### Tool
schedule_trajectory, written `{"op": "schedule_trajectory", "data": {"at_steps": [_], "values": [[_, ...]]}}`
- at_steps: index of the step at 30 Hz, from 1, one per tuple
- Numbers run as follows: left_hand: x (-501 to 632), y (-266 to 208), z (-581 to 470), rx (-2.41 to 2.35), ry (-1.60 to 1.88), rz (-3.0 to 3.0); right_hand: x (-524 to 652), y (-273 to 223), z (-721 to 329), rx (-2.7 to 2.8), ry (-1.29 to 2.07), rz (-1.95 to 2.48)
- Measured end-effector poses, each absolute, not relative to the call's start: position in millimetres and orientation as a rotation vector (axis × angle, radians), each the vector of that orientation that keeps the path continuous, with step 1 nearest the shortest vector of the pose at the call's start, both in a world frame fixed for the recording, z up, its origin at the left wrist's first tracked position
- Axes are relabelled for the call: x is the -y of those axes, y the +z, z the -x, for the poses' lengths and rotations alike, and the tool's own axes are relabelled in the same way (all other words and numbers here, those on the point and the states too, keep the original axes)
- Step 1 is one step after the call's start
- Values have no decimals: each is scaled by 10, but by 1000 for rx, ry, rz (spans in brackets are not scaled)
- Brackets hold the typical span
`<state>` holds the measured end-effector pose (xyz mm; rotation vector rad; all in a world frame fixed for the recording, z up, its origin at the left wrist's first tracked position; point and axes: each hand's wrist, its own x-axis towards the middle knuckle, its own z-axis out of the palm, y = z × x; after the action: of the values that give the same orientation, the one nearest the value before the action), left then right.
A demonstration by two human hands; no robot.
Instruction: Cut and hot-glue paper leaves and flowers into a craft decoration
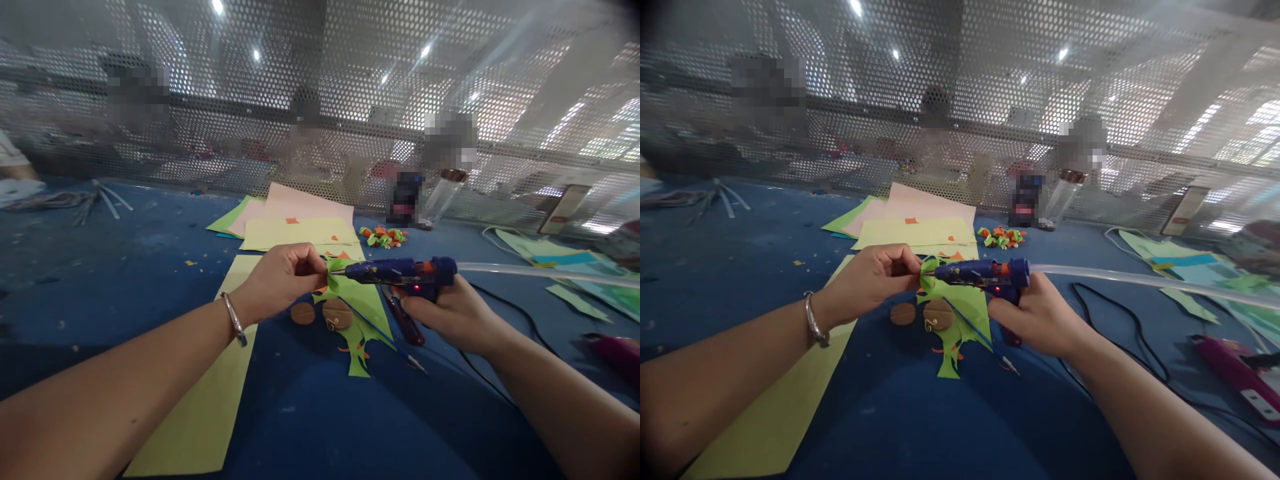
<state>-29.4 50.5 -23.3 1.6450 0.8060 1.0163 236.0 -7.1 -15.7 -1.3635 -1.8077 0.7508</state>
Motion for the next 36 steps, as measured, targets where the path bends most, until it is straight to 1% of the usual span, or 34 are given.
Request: {"op": "schedule_trajectory", "data": {"at_steps": [6,12,16,20,22,26,29,31,33,34,36], "values": [[-495,-225,301,-819,1018,-1681,57,-168,-2369,1851,872,1375],[-497,-198,300,-825,1095,-1660,35,-109,-2362,1780,771,1460],[-506,-161,291,-821,1229,-1607,-6,-63,-2374,1753,985,1365],[-511,-139,304,-871,1340,-1561,-143,-118,-2497,1580,1201,1302],[-519,-141,323,-917,1377,-1585,-239,-180,-2591,1457,1312,1394],[-522,-142,359,-976,1357,-1750,-400,-302,-2763,1321,1339,1647],[-493,-140,365,-983,1318,-1862,-461,-343,-2854,1372,1182,1799],[-469,-146,358,-963,1289,-1910,-467,-326,-2891,1536,952,1939],[-456,-164,349,-939,1276,-1934,-432,-270,-2881,1773,554,2044],[-454,-174,344,-932,1275,-1942,-395,-234,-2847,1848,284,2038],[-457,-194,335,-925,1276,-1947,-286,-168,-2709,1834,-66,1938]]}}
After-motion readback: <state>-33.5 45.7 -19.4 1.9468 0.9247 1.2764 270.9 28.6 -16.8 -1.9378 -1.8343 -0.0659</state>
